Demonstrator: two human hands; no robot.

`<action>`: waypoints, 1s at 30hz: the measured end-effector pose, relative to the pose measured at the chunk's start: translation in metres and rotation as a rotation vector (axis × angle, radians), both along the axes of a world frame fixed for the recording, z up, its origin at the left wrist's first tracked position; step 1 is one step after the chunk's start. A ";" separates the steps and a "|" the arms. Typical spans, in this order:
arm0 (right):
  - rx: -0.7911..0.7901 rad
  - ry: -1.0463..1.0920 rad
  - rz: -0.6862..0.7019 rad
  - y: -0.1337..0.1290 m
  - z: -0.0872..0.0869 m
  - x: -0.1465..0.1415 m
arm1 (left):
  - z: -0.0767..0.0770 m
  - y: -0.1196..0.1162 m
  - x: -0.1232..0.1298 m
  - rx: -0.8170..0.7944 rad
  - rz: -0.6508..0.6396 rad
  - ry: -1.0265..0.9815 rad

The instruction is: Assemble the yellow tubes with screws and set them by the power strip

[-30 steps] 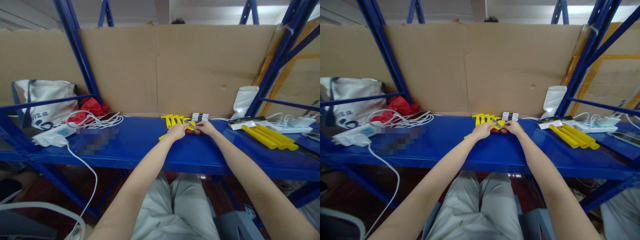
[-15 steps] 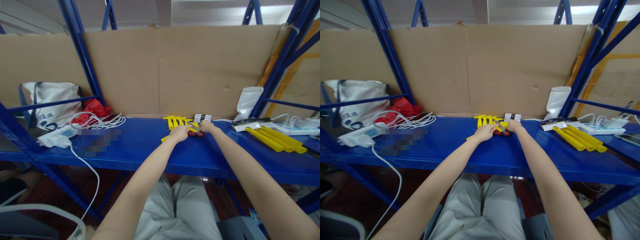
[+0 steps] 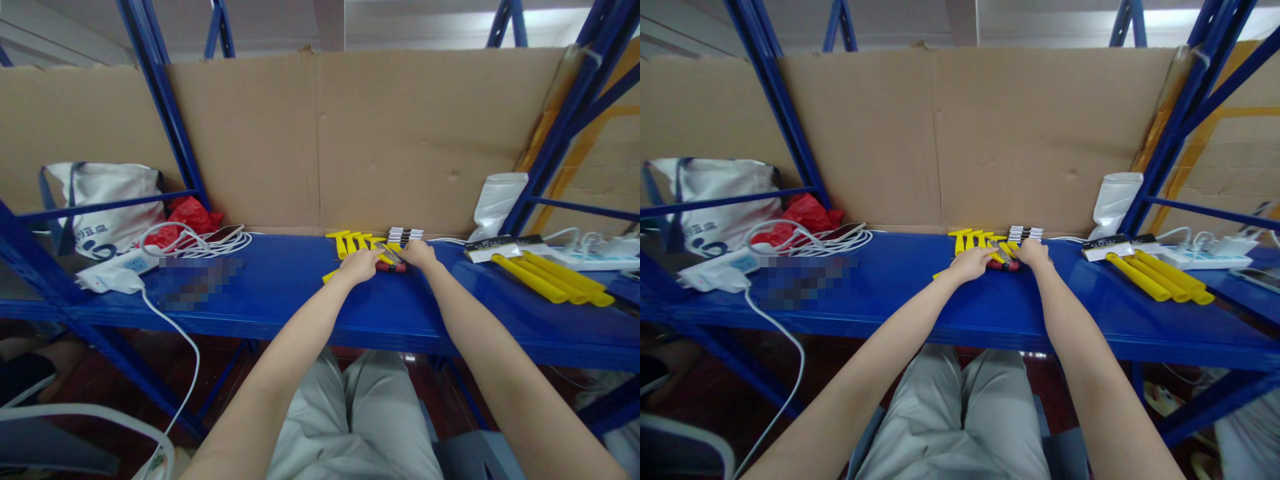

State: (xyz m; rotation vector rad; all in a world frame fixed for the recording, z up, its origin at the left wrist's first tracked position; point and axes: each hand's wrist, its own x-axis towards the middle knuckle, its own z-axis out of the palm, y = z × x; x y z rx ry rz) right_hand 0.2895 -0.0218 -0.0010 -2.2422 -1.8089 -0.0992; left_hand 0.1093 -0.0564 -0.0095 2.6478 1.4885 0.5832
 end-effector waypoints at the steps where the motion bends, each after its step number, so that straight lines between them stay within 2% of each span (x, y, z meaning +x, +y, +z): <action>1: 0.027 0.038 -0.007 -0.001 0.001 0.002 | 0.000 0.000 0.000 -0.003 0.000 -0.005; 8: 0.372 0.263 -0.056 -0.006 0.009 0.014 | 0.000 0.000 0.000 -0.012 -0.021 -0.021; 13: 0.479 0.458 -0.040 -0.009 0.014 0.010 | -0.001 0.000 -0.001 -0.007 -0.021 -0.024; 18: 0.401 1.091 -0.079 -0.009 0.016 0.001 | -0.001 0.000 0.000 0.003 -0.020 -0.022; 20: 0.357 1.266 -0.083 -0.009 0.016 -0.001 | -0.002 0.001 0.000 0.002 -0.013 -0.018; 26: 0.154 1.511 -0.018 -0.010 0.016 0.001 | -0.002 0.002 -0.001 -0.003 -0.010 -0.014; 30: 0.122 1.540 0.069 -0.008 0.015 0.004 | 0.000 -0.001 -0.001 -0.008 -0.008 -0.005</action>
